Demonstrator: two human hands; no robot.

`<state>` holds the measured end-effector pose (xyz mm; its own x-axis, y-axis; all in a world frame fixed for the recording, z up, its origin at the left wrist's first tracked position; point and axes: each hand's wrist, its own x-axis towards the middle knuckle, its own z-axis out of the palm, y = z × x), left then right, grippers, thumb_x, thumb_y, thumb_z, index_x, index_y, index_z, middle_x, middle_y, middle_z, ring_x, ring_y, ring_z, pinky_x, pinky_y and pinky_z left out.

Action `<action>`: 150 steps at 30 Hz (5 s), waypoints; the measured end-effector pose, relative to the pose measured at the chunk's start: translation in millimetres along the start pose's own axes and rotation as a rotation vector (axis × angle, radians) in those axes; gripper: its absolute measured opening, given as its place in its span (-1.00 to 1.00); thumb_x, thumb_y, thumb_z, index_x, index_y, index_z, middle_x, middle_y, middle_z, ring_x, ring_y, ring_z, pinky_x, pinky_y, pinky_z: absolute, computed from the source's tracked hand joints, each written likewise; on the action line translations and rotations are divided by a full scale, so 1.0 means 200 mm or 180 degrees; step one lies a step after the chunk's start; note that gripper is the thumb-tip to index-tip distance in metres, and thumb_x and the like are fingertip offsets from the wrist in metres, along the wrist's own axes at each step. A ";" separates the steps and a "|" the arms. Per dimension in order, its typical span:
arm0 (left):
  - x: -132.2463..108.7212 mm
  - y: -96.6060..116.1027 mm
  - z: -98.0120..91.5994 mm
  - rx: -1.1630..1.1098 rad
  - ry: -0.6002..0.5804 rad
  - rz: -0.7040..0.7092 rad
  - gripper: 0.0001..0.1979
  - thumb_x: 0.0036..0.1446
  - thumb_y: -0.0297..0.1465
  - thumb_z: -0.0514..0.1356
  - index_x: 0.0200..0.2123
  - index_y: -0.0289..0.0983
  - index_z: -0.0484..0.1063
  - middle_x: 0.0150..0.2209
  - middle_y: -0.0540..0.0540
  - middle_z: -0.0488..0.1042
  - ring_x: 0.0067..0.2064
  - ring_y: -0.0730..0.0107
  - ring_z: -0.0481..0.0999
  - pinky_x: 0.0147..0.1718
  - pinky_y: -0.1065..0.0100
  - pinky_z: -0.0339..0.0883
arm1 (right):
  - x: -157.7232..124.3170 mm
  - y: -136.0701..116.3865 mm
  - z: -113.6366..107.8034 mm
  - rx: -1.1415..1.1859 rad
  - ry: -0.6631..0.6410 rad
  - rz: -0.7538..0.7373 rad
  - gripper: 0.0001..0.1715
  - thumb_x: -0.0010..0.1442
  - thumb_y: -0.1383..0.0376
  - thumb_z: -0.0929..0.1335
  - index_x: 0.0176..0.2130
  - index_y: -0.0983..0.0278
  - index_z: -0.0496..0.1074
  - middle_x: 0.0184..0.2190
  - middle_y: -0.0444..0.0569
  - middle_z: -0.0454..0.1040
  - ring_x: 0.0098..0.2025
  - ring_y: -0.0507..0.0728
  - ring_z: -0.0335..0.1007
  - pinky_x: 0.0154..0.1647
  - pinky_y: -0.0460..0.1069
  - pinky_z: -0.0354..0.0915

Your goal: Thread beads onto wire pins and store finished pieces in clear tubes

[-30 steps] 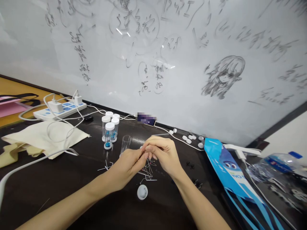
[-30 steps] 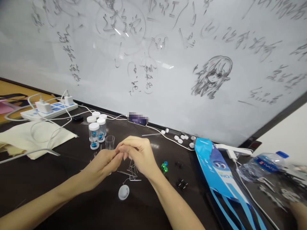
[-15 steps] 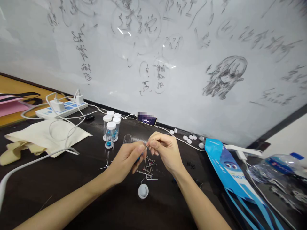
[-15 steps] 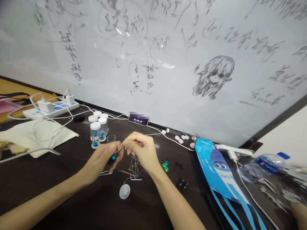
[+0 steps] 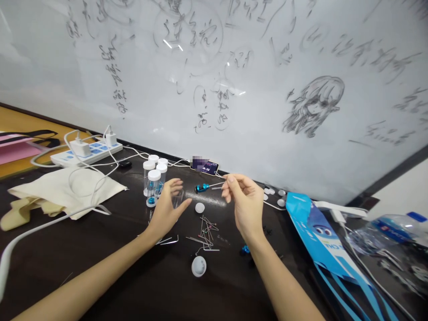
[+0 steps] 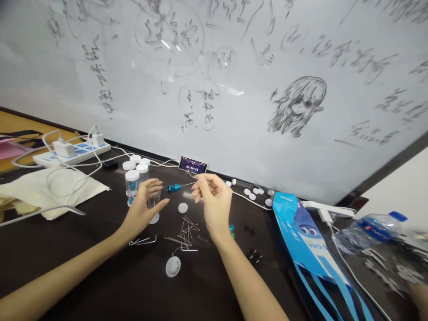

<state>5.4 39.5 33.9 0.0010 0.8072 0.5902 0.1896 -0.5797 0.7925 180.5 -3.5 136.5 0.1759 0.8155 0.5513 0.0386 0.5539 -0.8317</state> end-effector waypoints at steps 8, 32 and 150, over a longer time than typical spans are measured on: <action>-0.03 0.07 0.00 0.0193 -0.0314 0.0028 -0.62 0.13 -0.41 0.27 0.04 -0.20 0.38 -0.12 -0.11 0.57 -0.14 0.21 0.56 -0.07 0.13 0.42 | -0.06 0.02 0.04 -0.0306 -0.0307 0.0018 -0.84 0.26 0.26 0.36 -0.25 0.29 0.52 -0.48 -0.10 0.49 -0.54 0.00 0.42 -0.49 -0.07 0.40; -0.04 0.15 0.00 0.0126 0.0121 0.0585 -0.74 0.11 -0.54 0.26 -0.12 -0.19 0.40 -0.21 -0.03 0.49 -0.16 0.29 0.50 -0.14 0.29 0.39 | -0.12 -0.02 0.10 -0.2613 -0.1190 -0.0538 -0.72 0.16 0.47 0.36 -0.55 0.27 0.35 -0.53 -0.20 0.23 -0.46 0.00 0.19 -0.46 -0.08 0.04; 0.04 -0.01 -0.05 0.0925 -0.1155 0.0927 -0.94 0.24 -0.40 0.16 -0.31 -0.20 0.34 -0.30 -0.03 0.46 -0.27 0.26 0.52 -0.30 0.31 0.37 | -0.10 0.17 0.08 -0.4678 -0.3644 0.0633 -0.92 0.09 0.38 0.44 -0.33 0.28 0.58 -0.27 0.12 0.60 -0.17 0.27 0.54 -0.23 0.03 0.32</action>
<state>-5.2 46.6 39.0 0.4228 0.6343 0.6473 0.3943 -0.7718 0.4988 162.3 1.4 97.5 -0.3514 0.8888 -0.2943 0.9182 0.3885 0.0770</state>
